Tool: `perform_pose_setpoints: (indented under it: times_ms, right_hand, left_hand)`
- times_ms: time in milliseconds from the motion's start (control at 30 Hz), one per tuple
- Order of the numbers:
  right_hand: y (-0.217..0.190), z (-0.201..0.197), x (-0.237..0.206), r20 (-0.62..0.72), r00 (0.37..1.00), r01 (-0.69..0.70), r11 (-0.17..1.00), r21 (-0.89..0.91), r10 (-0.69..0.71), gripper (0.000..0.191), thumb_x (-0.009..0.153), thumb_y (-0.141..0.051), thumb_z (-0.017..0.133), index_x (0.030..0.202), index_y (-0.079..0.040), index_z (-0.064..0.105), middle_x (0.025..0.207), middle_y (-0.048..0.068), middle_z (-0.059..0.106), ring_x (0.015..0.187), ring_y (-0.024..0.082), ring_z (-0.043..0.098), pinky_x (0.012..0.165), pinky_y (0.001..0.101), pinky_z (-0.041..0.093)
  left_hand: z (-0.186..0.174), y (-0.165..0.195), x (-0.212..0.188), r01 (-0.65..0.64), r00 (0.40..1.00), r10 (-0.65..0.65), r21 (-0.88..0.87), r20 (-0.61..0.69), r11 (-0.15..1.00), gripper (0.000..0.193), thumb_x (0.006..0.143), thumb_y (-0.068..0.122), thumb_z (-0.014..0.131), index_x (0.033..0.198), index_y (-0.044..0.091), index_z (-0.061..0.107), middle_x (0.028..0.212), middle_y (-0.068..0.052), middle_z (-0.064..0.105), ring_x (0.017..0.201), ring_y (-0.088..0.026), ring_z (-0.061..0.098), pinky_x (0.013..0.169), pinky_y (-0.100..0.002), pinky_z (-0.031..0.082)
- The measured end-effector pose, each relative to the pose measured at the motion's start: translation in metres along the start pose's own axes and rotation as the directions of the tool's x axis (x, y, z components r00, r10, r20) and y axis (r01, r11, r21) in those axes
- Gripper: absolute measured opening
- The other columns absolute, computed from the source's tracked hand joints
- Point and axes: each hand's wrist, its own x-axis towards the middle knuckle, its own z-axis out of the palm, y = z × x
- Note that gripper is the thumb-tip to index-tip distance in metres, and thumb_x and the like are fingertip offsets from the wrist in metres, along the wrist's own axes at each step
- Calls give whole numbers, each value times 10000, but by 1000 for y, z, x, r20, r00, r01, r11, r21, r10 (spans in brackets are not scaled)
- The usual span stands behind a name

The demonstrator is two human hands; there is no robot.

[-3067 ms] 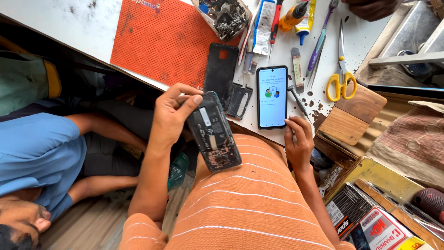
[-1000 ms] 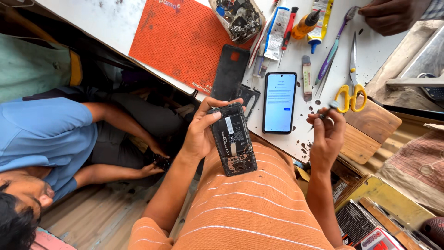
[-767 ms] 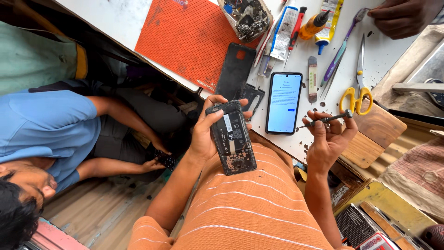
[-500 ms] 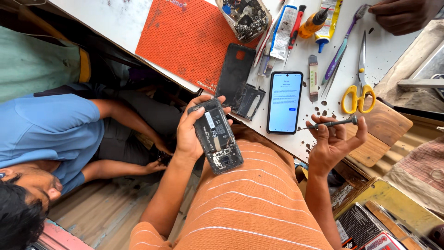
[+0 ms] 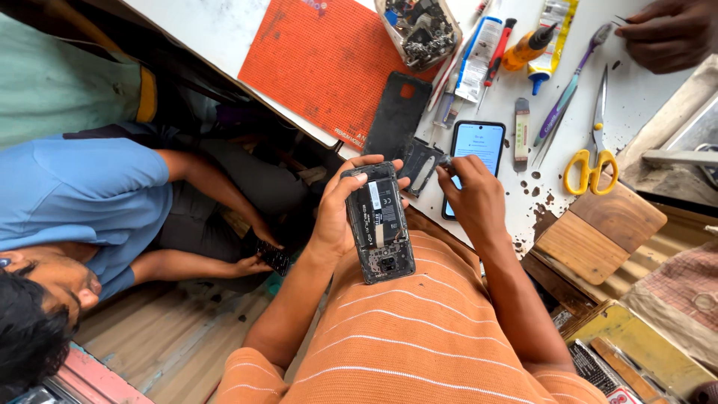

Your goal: The person disassembles a smartphone, removes the back cover and camera module, and uses a screwdriver to unscrew components. They then reassemble the phone and test the screen by navigating the setup interface.

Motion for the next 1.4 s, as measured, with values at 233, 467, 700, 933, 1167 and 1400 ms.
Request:
perform_pose_setpoints:
  times_ms: [233,467,700,933,1167,1400]
  right_hand:
    - [-10,17,19,59,994,99,970,-220,-88,196,982,-223,731,1030,-34,713,957,99,660,716,313,674,604,421,541]
    - [-15,16,23,87,994,81,970,-231,-62,163,981,-180,700,1018,-21,694,961,106,662,728,307,678,606,416,546]
    - [-13,-13,-26,213,976,-78,991,107,54,120,936,-145,734,968,-35,699,907,52,694,681,149,658,572,310,549]
    - [33,-50,-51,-11,959,-275,935,223,285,99,937,-58,723,1019,-41,671,1171,50,758,551,53,547,489,235,494]
    - [43,-39,-59,-93,995,29,1000,-1,-29,153,903,-16,736,1012,-48,633,1228,38,765,585,39,558,546,219,473]
    - [56,-46,-60,-154,954,-148,855,498,255,78,978,17,696,1021,-36,659,1171,94,778,558,-3,424,493,164,370]
  left_hand:
    - [-6,-6,0,-31,999,33,-79,18,996,457,974,204,507,1334,-77,515,1361,-329,572,1222,-402,635,923,-571,606]
    - [-8,-9,3,-38,999,40,-57,37,998,429,972,144,489,1340,-76,494,1343,-325,585,1219,-405,636,932,-574,608]
    - [-8,-8,3,-34,999,35,-65,6,997,405,981,129,482,1332,-72,496,1339,-314,584,1202,-403,641,928,-563,605]
    - [-5,-10,6,-16,1000,15,-63,-20,998,414,954,151,501,1314,-53,511,1320,-307,595,1188,-400,642,911,-568,613]
    - [-1,-12,7,9,1000,-9,-71,-1,997,404,970,154,508,1318,-51,514,1314,-306,596,1181,-390,644,919,-583,604]
    - [1,-18,13,45,999,-44,-107,13,993,399,966,177,510,1301,-39,527,1304,-296,610,1154,-387,660,885,-571,617]
